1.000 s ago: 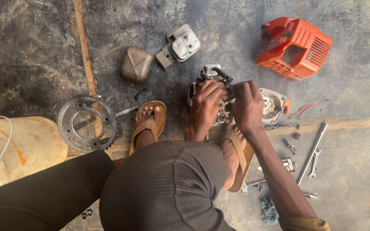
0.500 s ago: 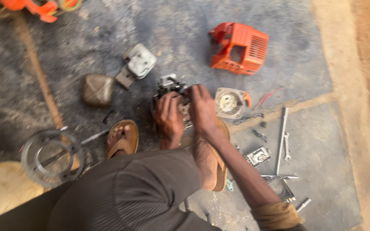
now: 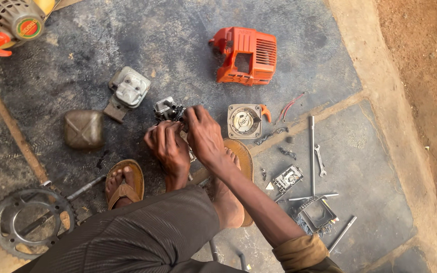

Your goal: The person sits on the ground and assembles a small engine, fitting a metal cover onto the cylinder head and tightening it with a wrench. They handle various engine parts and tools scattered on the floor.

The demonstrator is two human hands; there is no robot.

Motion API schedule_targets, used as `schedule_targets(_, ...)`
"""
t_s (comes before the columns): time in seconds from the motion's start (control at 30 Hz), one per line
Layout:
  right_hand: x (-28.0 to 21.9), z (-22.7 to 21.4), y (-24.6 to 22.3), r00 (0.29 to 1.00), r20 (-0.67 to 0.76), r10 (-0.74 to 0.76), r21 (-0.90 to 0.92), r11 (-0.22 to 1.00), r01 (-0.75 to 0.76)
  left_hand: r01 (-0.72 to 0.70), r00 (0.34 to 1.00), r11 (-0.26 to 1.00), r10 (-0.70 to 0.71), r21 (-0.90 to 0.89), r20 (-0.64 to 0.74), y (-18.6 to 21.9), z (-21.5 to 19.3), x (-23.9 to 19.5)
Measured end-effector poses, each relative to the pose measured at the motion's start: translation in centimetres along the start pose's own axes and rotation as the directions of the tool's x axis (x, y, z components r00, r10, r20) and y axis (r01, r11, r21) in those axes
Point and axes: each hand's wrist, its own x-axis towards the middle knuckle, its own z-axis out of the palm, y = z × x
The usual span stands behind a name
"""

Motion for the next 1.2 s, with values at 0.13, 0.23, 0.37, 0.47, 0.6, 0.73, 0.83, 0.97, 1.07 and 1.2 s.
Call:
schedule_targets(0.13, 0.0, -1.3, -0.5, 0.997, -0.072, -0.021, 0.105, 0.994, 0.029, 0.026, 0.999, 1.000, -0.026, 0.001, 0.031, 0.1, 0.1, -0.1)
schedule_targets(0.23, 0.2, -2.4, -1.0, 0.999, -0.044, 0.014, 0.157, 0.988, -0.007, 0.027, 0.999, 1.000, -0.027, 0.010, 0.027, 0.2, 0.0, -0.2)
schedule_targets(0.37, 0.4, -3.6, -1.6, 0.999, -0.032, 0.030, 0.216, 0.976, -0.022, 0.021, 1.000, 1.000, -0.021, 0.013, 0.002, 0.4, 0.2, -0.2)
schedule_targets(0.47, 0.2, -4.3, -1.7, 0.997, -0.006, 0.075, 0.270, 0.960, -0.071, 0.024, 1.000, 1.000, -0.024, -0.003, 0.006, 0.6, 0.0, -0.2)
schedule_targets(0.6, -2.7, -5.2, 0.3, 0.994, -0.073, 0.078, 0.331, 0.942, -0.050, 0.019, 1.000, 0.998, -0.019, -0.068, 0.009, 0.9, -0.7, 0.2)
schedule_targets(0.73, -10.9, -6.1, 6.6, 0.959, -0.133, 0.251, 0.260, 0.942, -0.211, 0.019, 1.000, 0.996, -0.019, -0.086, -0.007, 1.2, -0.9, 0.4)
schedule_targets(0.83, -18.8, -7.0, 11.7, 0.671, -0.037, 0.741, 0.418, 0.621, -0.663, 0.020, 1.000, 0.996, -0.020, -0.093, -0.002, 1.5, -1.2, 0.6)
schedule_targets(0.97, -26.6, -7.7, 16.1, 0.596, -0.283, 0.752, 0.176, 0.651, -0.738, 0.018, 1.000, 0.994, -0.018, -0.108, -0.003, 2.2, -1.9, 1.1)
schedule_targets(1.07, -29.7, -7.5, 17.6, 0.609, -0.257, 0.751, 0.068, 0.642, -0.763, 0.046, 0.999, 0.992, -0.043, -0.114, 0.024, 2.6, -2.3, 1.2)
schedule_targets(1.2, -29.8, -7.0, 18.2, 0.621, -0.270, 0.736, 0.020, 0.649, -0.761, 0.051, 0.998, 0.991, -0.046, -0.128, 0.041, 2.5, -2.7, 0.9)
